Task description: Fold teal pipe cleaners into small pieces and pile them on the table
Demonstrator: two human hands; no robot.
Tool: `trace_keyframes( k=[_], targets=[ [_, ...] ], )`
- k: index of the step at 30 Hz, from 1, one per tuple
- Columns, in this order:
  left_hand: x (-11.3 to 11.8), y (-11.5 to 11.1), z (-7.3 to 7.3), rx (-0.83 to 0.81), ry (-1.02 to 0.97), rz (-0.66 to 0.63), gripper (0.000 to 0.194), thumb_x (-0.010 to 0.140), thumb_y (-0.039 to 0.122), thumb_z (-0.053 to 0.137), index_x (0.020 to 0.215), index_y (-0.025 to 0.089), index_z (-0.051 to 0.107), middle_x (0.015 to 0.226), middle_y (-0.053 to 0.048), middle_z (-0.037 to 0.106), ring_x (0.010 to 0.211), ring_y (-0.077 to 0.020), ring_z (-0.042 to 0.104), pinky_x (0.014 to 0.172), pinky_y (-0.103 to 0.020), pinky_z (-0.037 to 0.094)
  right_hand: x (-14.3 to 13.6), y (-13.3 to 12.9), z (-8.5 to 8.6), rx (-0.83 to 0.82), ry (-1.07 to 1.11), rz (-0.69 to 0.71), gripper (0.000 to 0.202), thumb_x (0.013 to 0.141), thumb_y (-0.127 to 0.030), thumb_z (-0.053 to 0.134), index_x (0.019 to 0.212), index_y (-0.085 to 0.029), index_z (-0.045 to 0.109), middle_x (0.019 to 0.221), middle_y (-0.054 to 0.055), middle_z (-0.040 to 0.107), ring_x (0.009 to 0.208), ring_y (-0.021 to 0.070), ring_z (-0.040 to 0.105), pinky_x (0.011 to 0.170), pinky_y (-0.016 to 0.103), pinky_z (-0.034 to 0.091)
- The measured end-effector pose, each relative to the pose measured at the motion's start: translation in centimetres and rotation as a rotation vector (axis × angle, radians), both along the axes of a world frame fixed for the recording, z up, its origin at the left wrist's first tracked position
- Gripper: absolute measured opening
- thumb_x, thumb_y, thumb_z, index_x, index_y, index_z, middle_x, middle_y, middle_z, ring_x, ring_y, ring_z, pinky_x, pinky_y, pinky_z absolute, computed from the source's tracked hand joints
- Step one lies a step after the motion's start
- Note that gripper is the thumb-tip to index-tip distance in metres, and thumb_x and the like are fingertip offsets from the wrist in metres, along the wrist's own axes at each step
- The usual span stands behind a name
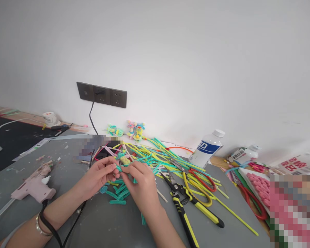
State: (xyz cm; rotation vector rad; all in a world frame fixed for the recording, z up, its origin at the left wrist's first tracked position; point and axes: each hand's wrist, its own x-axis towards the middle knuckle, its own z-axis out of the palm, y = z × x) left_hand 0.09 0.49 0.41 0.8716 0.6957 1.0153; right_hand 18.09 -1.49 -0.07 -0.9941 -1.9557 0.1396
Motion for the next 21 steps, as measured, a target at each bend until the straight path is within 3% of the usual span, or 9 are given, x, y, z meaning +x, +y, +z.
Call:
trace_keyframes(
  k=[9, 15, 21],
  targets=[
    [-0.05, 0.00, -0.22, 0.095, 0.114, 0.035, 0.030, 0.075, 0.043, 0.084, 0.081, 0.016, 0.073, 0.069, -0.002, 0.067, 0.066, -0.0130, 0.060, 0.061, -0.022, 0.053, 0.07, 0.34, -0.08, -0.170, 0.161, 0.104, 0.016, 0.094, -0.014, 0.059, 0.079, -0.021, 0.061, 0.078, 0.003, 0.060, 0.065, 0.0162, 0.056, 0.057, 0.028, 0.044],
    [-0.13, 0.19, -0.47, 0.177, 0.198, 0.050, 0.027, 0.079, 0.042, 0.079, 0.085, 0.017, 0.072, 0.075, -0.001, 0.063, 0.071, -0.0149, 0.059, 0.061, -0.023, 0.052, 0.03, 0.13, -0.06, -0.139, 0.073, 0.072, 0.018, 0.095, -0.012, 0.053, 0.080, -0.022, 0.056, 0.079, 0.003, 0.057, 0.068, 0.0171, 0.053, 0.061, 0.028, 0.042],
    [-0.03, 0.19, 0.08, 0.236, 0.292, 0.085, 0.026, 0.071, 0.037, 0.084, 0.080, 0.017, 0.070, 0.077, -0.001, 0.064, 0.064, -0.0136, 0.057, 0.059, -0.024, 0.052, 0.13, 0.24, -0.12, -0.098, 0.008, 0.056, 0.017, 0.095, -0.013, 0.054, 0.081, -0.022, 0.056, 0.080, 0.003, 0.057, 0.070, 0.0182, 0.055, 0.063, 0.028, 0.043]
  ],
)
